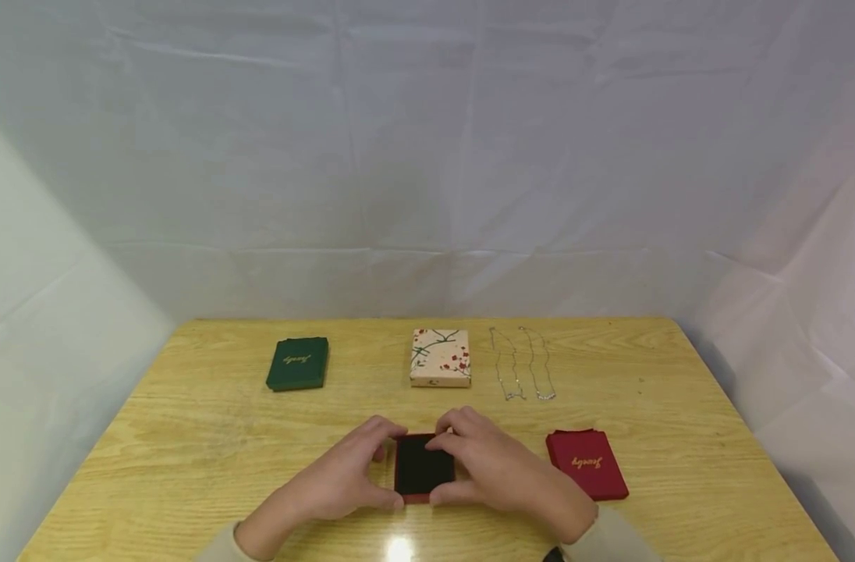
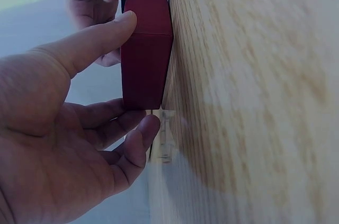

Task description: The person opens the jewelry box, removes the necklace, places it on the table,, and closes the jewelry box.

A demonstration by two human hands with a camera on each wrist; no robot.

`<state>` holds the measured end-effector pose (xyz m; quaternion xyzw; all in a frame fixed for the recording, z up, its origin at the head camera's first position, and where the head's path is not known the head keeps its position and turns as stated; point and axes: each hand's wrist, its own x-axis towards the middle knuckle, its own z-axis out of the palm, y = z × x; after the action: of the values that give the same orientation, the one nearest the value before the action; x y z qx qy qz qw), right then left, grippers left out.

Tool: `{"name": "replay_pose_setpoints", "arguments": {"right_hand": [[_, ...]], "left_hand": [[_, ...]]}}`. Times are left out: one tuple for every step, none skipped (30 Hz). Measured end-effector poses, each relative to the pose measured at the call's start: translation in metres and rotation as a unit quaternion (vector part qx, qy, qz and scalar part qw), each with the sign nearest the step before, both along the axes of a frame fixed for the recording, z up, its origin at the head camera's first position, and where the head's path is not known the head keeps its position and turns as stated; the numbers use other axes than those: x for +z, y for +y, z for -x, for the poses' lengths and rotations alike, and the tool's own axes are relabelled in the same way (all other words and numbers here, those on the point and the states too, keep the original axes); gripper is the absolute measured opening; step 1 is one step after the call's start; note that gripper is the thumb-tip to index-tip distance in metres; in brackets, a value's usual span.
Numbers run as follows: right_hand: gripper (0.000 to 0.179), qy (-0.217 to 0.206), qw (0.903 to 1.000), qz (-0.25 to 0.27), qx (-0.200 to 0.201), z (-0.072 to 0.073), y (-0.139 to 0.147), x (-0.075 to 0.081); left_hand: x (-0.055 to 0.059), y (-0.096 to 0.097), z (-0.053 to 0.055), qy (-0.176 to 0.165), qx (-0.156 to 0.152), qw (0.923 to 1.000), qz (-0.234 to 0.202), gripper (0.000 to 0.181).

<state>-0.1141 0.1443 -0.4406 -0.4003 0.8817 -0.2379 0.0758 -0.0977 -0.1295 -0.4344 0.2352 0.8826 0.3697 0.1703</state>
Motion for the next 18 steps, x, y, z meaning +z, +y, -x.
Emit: {"name": "replay_pose_setpoints", "arguments": {"right_hand": [[0.055, 0.005, 1.0000, -0.001, 0.001, 0.0000, 0.0004, 0.0001], [0.052, 0.009, 1.0000, -0.002, 0.002, 0.0001, 0.0008, 0.0002], [0.048, 0.014, 0.9999, -0.005, 0.002, 0.0003, 0.0011, 0.0002], [0.045, 0.018, 0.9998, -0.008, 0.004, 0.0005, 0.0013, 0.0005], [0.043, 0.021, 0.9997, -0.013, 0.004, 0.0008, 0.0014, 0.0009], [0.041, 0.023, 0.9996, -0.016, 0.005, 0.0010, 0.0013, 0.0014], [0.039, 0.024, 0.9995, -0.019, 0.007, 0.0012, 0.0011, 0.0020], [0.038, 0.024, 0.9994, -0.024, 0.007, 0.0014, 0.0007, 0.0027], [0.038, 0.026, 0.9992, -0.028, 0.008, 0.0017, 0.0003, 0.0032], [0.037, 0.027, 0.9991, -0.032, 0.009, 0.0019, -0.0002, 0.0039], [0.037, 0.029, 0.9989, -0.036, 0.009, 0.0021, -0.0008, 0.0045], [0.037, 0.031, 0.9986, -0.041, 0.010, 0.0022, -0.0014, 0.0051], [0.037, 0.034, 0.9983, -0.046, 0.011, 0.0023, -0.0020, 0.0055], [0.037, 0.036, 0.9980, -0.050, 0.012, 0.0024, -0.0025, 0.0060], [0.037, 0.039, 0.9977, -0.055, 0.012, 0.0024, -0.0029, 0.0063], [0.037, 0.041, 0.9974, -0.058, 0.012, 0.0022, -0.0034, 0.0067], [0.037, 0.045, 0.9970, -0.062, 0.012, 0.0020, -0.0040, 0.0070], [0.036, 0.048, 0.9966, -0.065, 0.012, 0.0018, -0.0045, 0.0075]], "left_hand": [[0.0001, 0.0001, -0.0001, 0.000, 0.000, 1.0000, 0.001, 0.085], [0.0002, 0.0003, -0.0002, 0.001, 0.001, 1.0000, 0.001, 0.085], [0.0004, 0.0004, -0.0003, 0.001, 0.001, 1.0000, 0.002, 0.085], [0.0005, 0.0004, -0.0002, 0.001, 0.001, 1.0000, 0.002, 0.085], [0.0006, 0.0004, -0.0002, 0.002, 0.001, 1.0000, 0.002, 0.086], [0.0005, 0.0004, -0.0001, 0.003, 0.001, 1.0000, 0.002, 0.086], [0.0006, 0.0003, 0.0000, 0.003, 0.001, 1.0000, 0.001, 0.086], [0.0006, 0.0002, 0.0002, 0.002, 0.000, 1.0000, 0.001, 0.086], [0.0006, 0.0001, 0.0002, 0.002, 0.000, 1.0000, 0.000, 0.086], [0.0005, 0.0000, 0.0003, 0.001, -0.001, 1.0000, 0.000, 0.086], [0.0005, -0.0001, 0.0003, 0.000, -0.001, 1.0000, 0.000, 0.085], [0.0004, -0.0002, 0.0003, -0.002, -0.001, 1.0000, -0.001, 0.085], [0.0002, -0.0002, 0.0003, -0.003, -0.001, 1.0000, -0.001, 0.085], [0.0000, -0.0002, 0.0003, -0.003, -0.001, 1.0000, -0.001, 0.085], [-0.0002, -0.0001, 0.0004, -0.003, -0.001, 1.0000, 0.000, 0.085], [-0.0003, -0.0001, 0.0005, -0.003, -0.001, 1.0000, 0.001, 0.085], [-0.0005, 0.0000, 0.0007, -0.004, 0.000, 1.0000, 0.002, 0.084], [-0.0006, 0.0001, 0.0009, -0.005, 0.001, 1.0000, 0.003, 0.084]]}}
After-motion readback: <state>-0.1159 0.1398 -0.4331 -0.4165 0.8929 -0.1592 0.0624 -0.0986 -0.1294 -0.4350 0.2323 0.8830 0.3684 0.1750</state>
